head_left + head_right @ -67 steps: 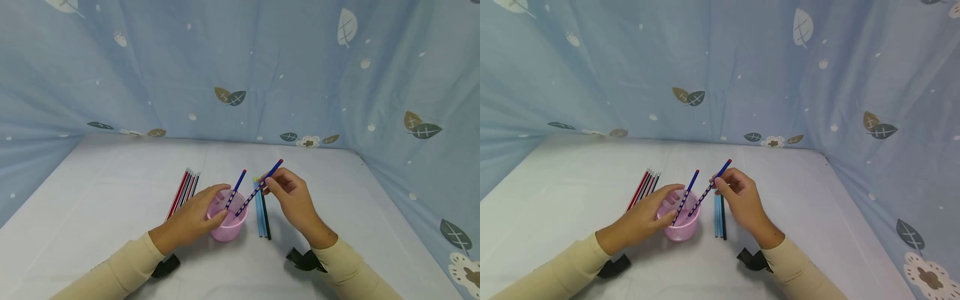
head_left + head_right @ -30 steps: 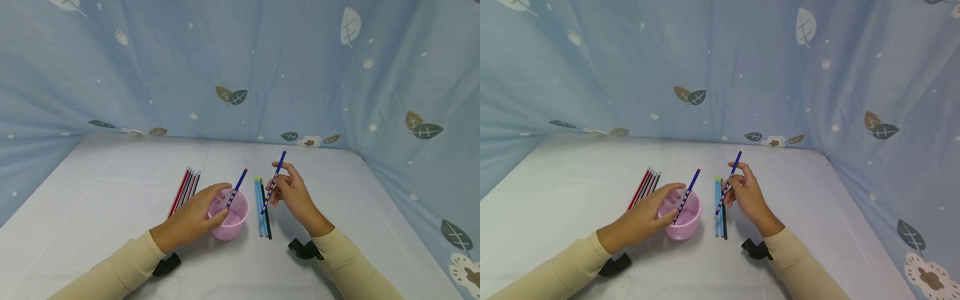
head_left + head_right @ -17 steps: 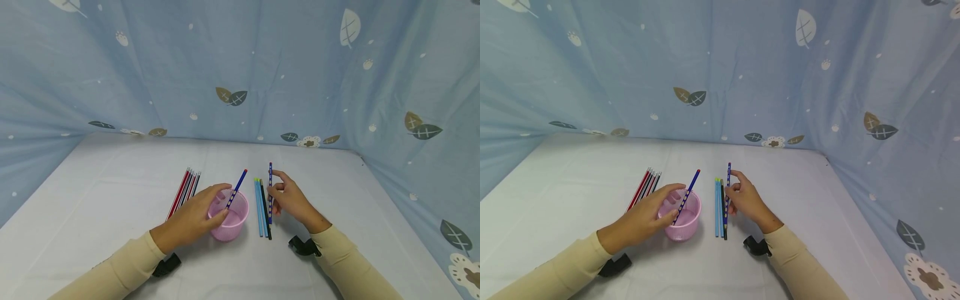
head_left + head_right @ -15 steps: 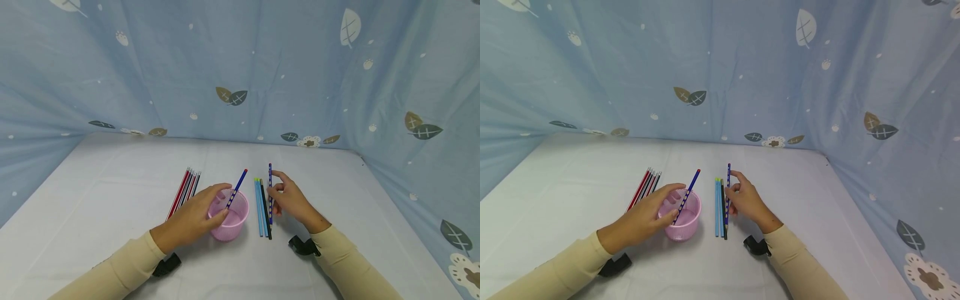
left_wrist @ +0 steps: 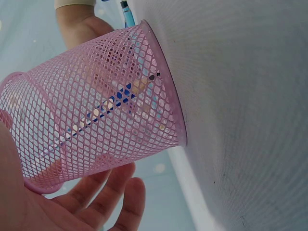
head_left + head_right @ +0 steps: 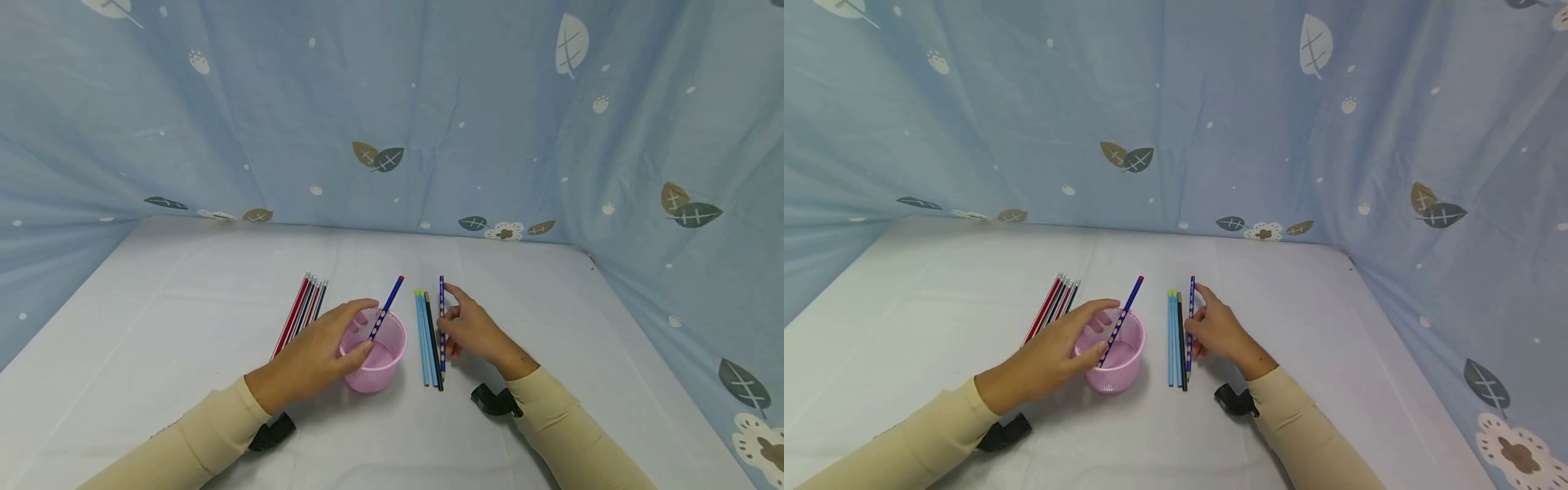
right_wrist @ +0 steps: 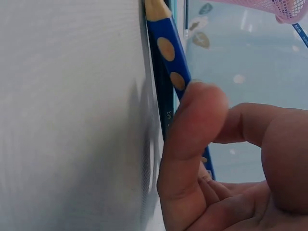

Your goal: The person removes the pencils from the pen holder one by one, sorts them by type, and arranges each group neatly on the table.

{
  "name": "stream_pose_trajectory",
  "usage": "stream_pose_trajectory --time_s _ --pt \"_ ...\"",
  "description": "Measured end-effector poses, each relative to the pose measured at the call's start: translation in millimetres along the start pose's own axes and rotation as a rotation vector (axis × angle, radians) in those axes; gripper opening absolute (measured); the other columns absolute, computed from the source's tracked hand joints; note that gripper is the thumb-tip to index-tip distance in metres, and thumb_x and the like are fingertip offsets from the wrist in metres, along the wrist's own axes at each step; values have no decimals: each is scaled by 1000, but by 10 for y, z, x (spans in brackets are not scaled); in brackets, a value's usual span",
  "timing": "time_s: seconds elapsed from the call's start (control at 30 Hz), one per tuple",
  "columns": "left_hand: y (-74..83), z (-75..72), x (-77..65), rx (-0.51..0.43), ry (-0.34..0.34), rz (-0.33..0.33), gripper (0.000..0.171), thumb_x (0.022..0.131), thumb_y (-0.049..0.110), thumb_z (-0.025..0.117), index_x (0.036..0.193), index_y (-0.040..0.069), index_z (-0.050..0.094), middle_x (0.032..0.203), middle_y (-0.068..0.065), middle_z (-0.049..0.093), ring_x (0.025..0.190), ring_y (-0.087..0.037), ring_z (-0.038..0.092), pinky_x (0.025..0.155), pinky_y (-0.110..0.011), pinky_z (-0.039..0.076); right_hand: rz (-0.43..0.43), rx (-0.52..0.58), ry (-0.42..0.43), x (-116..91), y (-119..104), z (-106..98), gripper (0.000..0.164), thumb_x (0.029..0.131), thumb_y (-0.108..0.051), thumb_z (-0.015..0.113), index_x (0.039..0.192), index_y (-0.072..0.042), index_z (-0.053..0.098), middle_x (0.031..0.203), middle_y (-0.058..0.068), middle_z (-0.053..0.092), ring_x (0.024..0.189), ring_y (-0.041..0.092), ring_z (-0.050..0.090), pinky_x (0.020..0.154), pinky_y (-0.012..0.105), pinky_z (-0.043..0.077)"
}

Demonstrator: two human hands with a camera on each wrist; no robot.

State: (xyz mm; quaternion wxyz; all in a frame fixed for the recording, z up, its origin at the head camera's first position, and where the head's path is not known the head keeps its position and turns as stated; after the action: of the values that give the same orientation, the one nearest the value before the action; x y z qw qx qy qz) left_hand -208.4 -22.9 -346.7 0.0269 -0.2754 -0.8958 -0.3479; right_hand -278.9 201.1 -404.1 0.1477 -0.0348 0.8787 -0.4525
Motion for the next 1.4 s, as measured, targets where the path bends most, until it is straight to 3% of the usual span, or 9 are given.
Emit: stream_pose_trajectory --time_s 0.23,0.73,1.07,1.23,1.4 --pt "-4 3 -3 -4 1 -2 58 96 38 60 148 25 40 129 1 60 112 -16 60 90 -43 55 -11 -49 -20 7 16 27 82 93 -10 65 160 -17 19 92 11 65 51 20 64 52 35 56" --pt "-13 11 4 -6 4 -5 58 96 42 59 148 26 40 126 1 61 112 -15 60 89 -42 56 -57 -124 -6 -34 -28 44 70 95 -11 66 156 -16 32 103 12 60 52 19 65 51 34 56" --pt "-6 9 2 6 14 7 58 96 37 61 148 25 40 125 -2 62 110 -15 60 87 -42 56 -251 -124 172 -135 -293 -91 36 97 -17 65 132 -11 61 96 11 64 50 20 59 48 30 52" --pt "1 16 2 0 12 12 57 96 37 61 148 25 41 127 0 61 111 -14 60 90 -42 55 -316 -89 190 -215 -414 -70 29 97 -18 66 125 -10 67 96 11 64 56 25 61 48 27 51" --pt "3 17 -1 -5 13 18 57 96 36 61 148 25 41 128 0 61 111 -14 60 91 -42 55 -364 -56 181 -288 -505 -26 25 97 -19 66 120 -9 69 95 9 64 65 20 62 51 27 53"
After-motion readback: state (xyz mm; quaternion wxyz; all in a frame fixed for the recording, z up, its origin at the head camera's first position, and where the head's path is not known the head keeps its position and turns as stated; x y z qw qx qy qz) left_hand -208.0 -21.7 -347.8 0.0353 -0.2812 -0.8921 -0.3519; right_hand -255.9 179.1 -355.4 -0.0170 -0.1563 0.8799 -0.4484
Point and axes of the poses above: each hand's wrist, its own x-axis towards the middle knuckle, its own z-axis out of the palm, y = z × x, the point moved 9 cm from there along x, towards the middle knuckle
